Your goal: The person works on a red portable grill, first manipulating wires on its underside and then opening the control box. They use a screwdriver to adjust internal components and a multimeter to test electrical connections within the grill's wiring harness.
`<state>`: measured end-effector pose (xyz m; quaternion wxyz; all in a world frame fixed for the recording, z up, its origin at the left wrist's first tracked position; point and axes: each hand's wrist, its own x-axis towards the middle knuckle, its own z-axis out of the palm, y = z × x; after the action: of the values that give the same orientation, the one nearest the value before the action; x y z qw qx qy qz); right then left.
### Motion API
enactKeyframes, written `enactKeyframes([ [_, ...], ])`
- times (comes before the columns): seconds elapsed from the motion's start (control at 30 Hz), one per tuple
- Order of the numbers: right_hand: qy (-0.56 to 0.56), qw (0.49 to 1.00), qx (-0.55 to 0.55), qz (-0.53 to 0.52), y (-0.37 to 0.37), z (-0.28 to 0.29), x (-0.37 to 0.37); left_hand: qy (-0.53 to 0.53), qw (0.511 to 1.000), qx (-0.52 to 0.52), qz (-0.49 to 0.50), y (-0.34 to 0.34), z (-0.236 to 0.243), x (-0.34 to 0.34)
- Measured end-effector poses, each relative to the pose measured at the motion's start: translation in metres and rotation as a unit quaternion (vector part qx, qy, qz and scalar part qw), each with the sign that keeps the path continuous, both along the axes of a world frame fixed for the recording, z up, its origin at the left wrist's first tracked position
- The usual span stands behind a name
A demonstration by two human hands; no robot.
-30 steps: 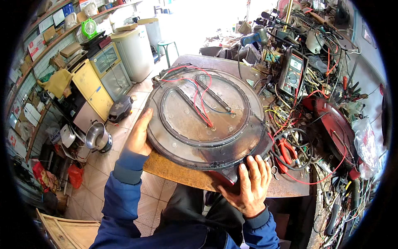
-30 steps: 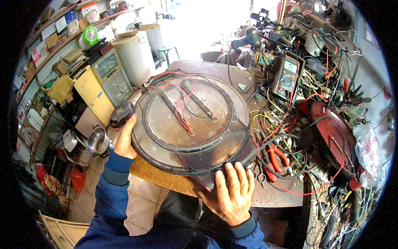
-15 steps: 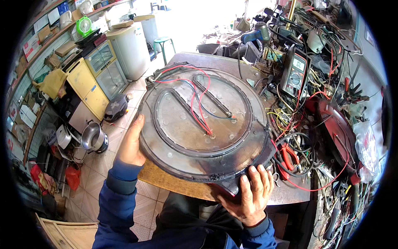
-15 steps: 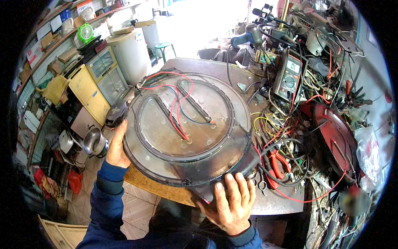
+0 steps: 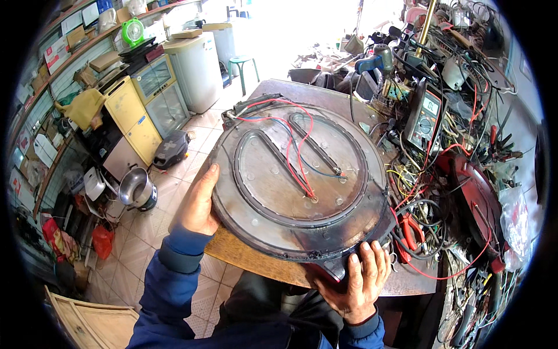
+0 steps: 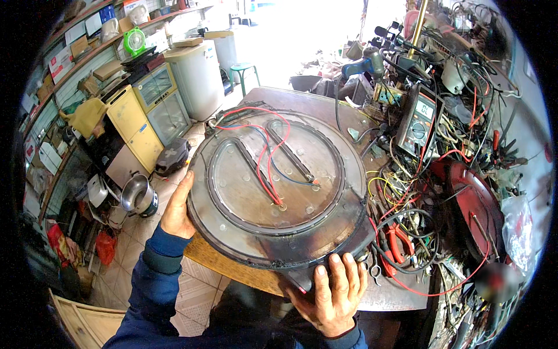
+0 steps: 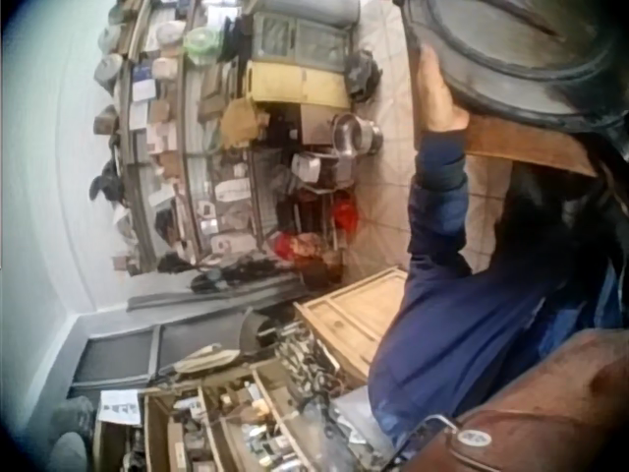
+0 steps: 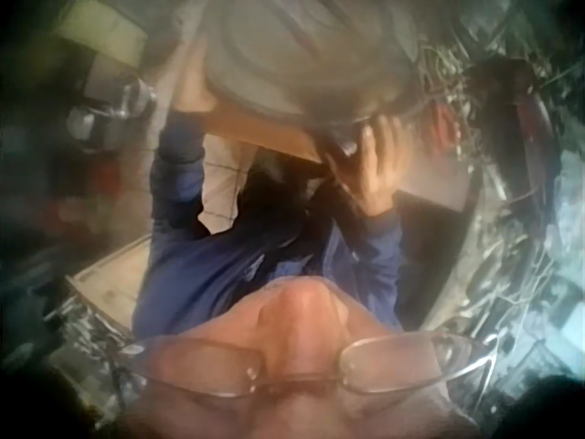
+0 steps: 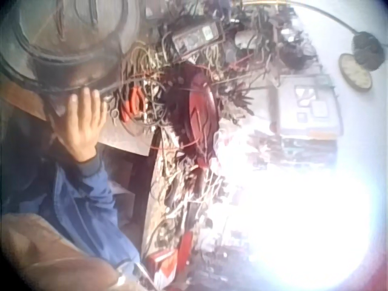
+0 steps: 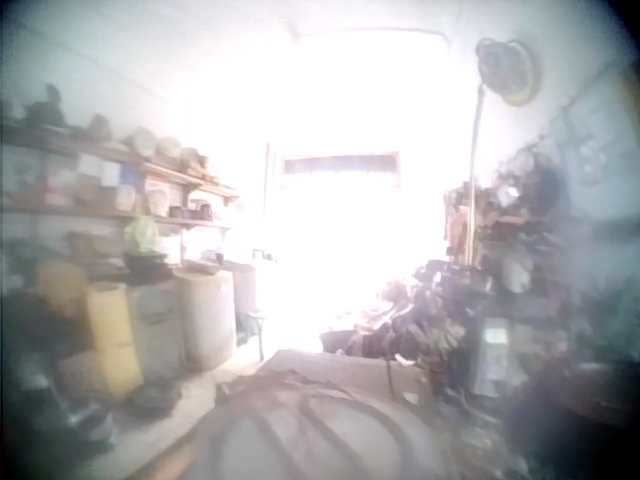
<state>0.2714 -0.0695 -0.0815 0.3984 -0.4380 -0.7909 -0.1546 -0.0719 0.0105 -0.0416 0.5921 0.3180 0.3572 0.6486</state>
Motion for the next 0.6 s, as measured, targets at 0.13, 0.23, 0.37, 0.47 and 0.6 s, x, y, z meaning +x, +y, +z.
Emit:
enactKeyframes([
  [0.13,-0.003,1.0,-0.003,0.003,-0.0008,0.0023,0.0007,0.0,1.0,0.003,0.007,-0.0014,0.0002,0.0009],
  [0.23,-0.006,1.0,-0.003,-0.002,-0.0013,0.0024,0.0005,0.001,1.0,-0.003,0.025,-0.0015,0.0022,0.0043],
  [0.37,0.002,1.0,0.005,-0.001,-0.0008,0.0007,-0.0005,0.006,1.0,0.0,0.023,-0.0018,0.0,0.0034],
  [0.47,0.0,1.0,0.002,-0.001,-0.0013,0.0006,0.0,0.008,1.0,0.001,0.019,-0.0041,0.0063,0.0069],
  [0.6,0.0,1.0,-0.002,-0.001,-0.0023,0.0016,0.0005,0.01,1.0,0.0,0.012,-0.0046,0.0076,0.0065],
])
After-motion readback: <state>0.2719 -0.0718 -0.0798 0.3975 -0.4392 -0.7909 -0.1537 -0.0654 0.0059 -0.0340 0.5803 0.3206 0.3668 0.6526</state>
